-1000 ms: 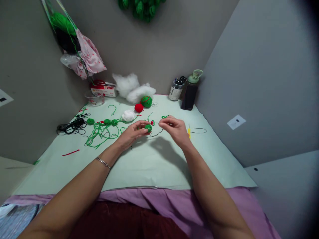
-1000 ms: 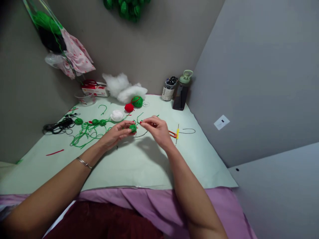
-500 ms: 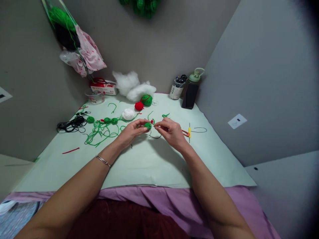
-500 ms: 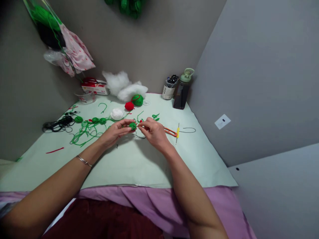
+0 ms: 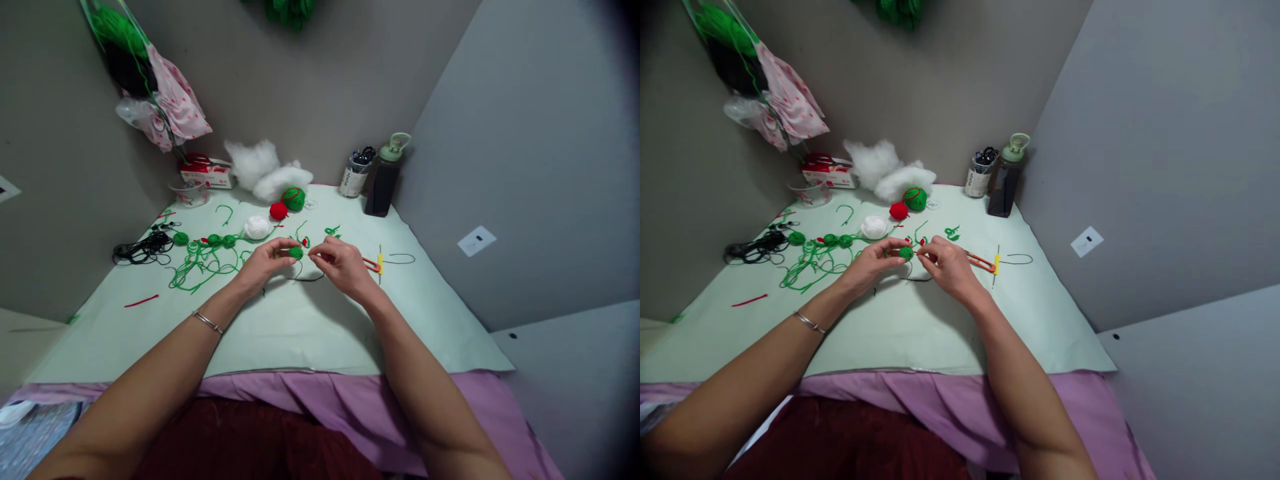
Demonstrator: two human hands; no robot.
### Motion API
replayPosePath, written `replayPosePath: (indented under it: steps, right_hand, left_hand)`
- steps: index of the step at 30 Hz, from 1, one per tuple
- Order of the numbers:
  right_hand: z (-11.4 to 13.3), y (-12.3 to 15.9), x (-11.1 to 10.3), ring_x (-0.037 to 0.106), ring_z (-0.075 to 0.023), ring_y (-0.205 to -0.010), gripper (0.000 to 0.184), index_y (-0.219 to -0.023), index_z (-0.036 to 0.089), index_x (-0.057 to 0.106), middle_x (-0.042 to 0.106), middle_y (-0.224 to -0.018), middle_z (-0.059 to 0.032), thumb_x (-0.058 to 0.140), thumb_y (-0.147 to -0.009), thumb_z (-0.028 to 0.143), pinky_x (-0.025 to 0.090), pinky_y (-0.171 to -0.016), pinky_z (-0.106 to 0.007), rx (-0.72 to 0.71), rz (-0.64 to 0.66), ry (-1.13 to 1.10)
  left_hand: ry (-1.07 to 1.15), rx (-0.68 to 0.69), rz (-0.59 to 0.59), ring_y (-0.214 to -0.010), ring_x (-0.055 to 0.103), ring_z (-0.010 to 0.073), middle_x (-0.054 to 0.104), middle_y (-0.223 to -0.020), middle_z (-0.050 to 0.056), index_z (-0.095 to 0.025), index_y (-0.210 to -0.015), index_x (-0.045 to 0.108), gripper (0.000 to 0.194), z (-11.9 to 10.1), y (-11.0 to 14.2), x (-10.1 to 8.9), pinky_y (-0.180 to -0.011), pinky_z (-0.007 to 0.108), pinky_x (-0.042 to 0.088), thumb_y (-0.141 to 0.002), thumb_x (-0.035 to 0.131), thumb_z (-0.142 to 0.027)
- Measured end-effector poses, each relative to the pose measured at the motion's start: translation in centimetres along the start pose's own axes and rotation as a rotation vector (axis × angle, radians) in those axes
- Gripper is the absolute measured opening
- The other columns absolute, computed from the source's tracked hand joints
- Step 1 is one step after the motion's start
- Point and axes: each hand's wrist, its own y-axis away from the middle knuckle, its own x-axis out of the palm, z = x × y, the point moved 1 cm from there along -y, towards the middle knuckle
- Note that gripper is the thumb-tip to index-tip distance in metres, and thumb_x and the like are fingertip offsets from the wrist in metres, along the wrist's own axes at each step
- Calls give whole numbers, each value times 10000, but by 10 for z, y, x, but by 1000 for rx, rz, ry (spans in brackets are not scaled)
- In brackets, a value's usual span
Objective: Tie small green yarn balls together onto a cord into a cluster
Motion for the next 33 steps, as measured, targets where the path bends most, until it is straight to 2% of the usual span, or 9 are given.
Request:
replayPosePath:
  steps: [5,11,15,21,25,30,33]
  right_hand:
    - [-1,-1,1,460,-127,-632,150,-845,212,745,543,-724,2,618,-919,183,347,-643,-295,36,20,-76]
    - [-7,-4,0,499,-133,-667,117,-840,197,771,604,-744,-6,683,-879,262,372,-641,-287,136,4,-367]
    - [-12,-6,4,539,-143,-711,136,-809,182,758,648,-769,-16,717,-848,305,399,-673,-287,146,1,-470]
    - [-11,-6,10,527,-137,-705,157,-790,171,708,648,-782,-19,708,-848,317,393,-665,-279,139,-19,-463]
    - [-8,-6,10,513,-131,-693,166,-782,173,686,634,-787,-18,691,-860,319,386,-649,-271,133,-21,-425]
    - [-7,-3,17,504,-124,-639,99,-867,182,639,585,-710,16,633,-889,279,391,-623,-259,178,-31,-364]
    - [-5,-1,23,542,-126,-670,52,-922,193,596,609,-766,9,582,-918,244,422,-647,-250,110,-48,-316]
  left_hand:
    - [0,-6,-2,-911,618,158,691,-1106,47,-260,-1078,747,334,0,1,1,-796,312,520,-749,802,-258]
    - [128,-47,35,-947,638,163,697,-1085,47,-225,-1074,740,348,-9,3,6,-884,321,497,-742,832,-274]
    - [176,-54,40,-954,642,156,702,-1070,39,-200,-1048,735,351,-12,4,9,-911,310,480,-720,848,-249]
    - [103,-5,4,-895,627,147,703,-1061,40,-193,-1029,735,340,-9,5,10,-862,310,477,-710,845,-233]
    - [105,7,3,-929,634,166,703,-1058,47,-193,-1031,726,342,-7,5,10,-866,324,482,-713,840,-239]
    - [40,52,-54,-912,621,167,697,-972,24,-194,-959,710,315,-5,3,12,-870,331,482,-687,852,-261]
    - [-2,63,-71,-896,622,174,694,-919,10,-196,-926,689,313,-3,3,13,-852,339,492,-666,851,-262]
